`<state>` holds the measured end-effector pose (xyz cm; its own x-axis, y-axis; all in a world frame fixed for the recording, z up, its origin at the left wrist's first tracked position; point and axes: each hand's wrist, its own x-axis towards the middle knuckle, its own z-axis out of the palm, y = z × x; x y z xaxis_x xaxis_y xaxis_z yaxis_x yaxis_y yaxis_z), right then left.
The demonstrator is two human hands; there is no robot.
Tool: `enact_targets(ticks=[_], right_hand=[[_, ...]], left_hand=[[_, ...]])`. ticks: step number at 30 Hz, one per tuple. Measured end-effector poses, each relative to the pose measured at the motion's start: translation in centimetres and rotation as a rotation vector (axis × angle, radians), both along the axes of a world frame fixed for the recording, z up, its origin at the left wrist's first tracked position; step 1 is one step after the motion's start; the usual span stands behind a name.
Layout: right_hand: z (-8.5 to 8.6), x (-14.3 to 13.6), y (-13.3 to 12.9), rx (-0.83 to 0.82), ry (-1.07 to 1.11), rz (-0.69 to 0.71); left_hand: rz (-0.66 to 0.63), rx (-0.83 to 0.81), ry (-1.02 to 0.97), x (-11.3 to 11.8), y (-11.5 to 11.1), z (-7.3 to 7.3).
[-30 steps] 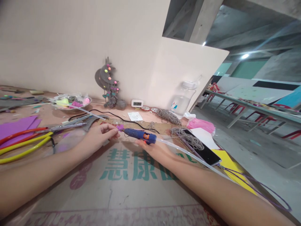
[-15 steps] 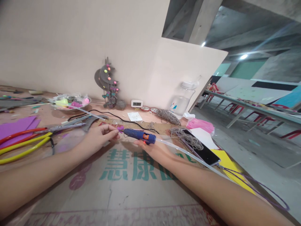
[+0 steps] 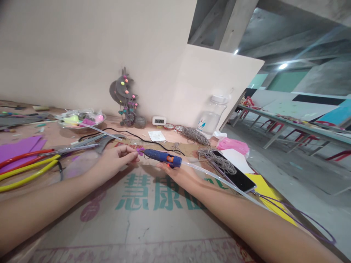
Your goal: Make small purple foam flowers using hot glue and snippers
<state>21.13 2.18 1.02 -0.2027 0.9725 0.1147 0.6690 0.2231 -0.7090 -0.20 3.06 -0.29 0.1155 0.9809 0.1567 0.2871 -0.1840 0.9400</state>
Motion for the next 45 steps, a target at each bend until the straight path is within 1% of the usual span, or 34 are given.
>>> enact_targets(ticks=[5, 11, 13, 16, 18, 20, 22, 23, 24, 26, 30, 32, 34, 36, 39, 45], right_hand=[[0.0, 0.2, 0.0, 0.032, 0.029, 0.039], [0.0, 1.0, 0.4, 0.024, 0.003, 0.179], [0.1, 1.1, 0.7, 0.027, 0.088, 0.195], [0.8, 1.3, 1.1, 0.049, 0.286, 0.194], [1.7, 1.7, 1.6, 0.07, 0.352, 0.162], [2.7, 2.1, 2.5, 0.118, 0.337, 0.058], [3.5, 2.5, 4.0, 0.165, 0.248, -0.09], [3.7, 2.7, 4.9, 0.167, 0.177, -0.145], [3.8, 2.8, 6.0, 0.154, 0.097, -0.167], [3.3, 2.9, 8.4, 0.141, -0.042, -0.173], [1.1, 2.6, 13.0, 0.154, -0.084, -0.183], [-0.1, 2.4, 14.6, 0.153, -0.108, -0.186], [-0.9, 2.4, 15.7, 0.157, -0.144, -0.184], [-1.2, 2.6, 16.1, 0.167, -0.183, -0.168], [-1.0, 3.1, 16.0, 0.192, -0.241, -0.126], [-0.3, 4.6, 14.5, 0.292, -0.33, -0.075]], left_hand=[[-0.003, -0.019, -0.019, 0.0, 0.1, 0.0], [-0.005, -0.014, -0.041, -0.1, 0.4, -0.4], [-0.007, -0.016, -0.041, -0.2, 0.5, -0.6], [0.005, -0.014, -0.036, -0.3, 0.7, -0.9], [0.008, -0.01, -0.041, -0.3, 0.8, -1.2], [0.002, -0.012, -0.056, -0.3, 0.9, -1.3], [-0.011, -0.022, -0.074, -0.2, 1.0, -1.3], [-0.018, -0.029, -0.081, -0.1, 0.9, -1.3], [-0.025, -0.032, -0.086, 0.0, 0.9, -1.2], [-0.024, -0.032, -0.083, 0.1, 0.8, -0.9], [-0.01, -0.035, -0.064, 0.1, 0.7, -0.8], [-0.026, -0.046, -0.098, 0.1, 0.9, -1.0], [-0.033, -0.051, -0.119, 0.1, 1.1, -1.3], [-0.025, -0.048, -0.108, 0.1, 1.1, -1.4], [-0.013, -0.038, -0.098, 0.0, 1.2, -1.4], [-0.015, -0.041, -0.152, 0.0, 1.5, -1.7]])
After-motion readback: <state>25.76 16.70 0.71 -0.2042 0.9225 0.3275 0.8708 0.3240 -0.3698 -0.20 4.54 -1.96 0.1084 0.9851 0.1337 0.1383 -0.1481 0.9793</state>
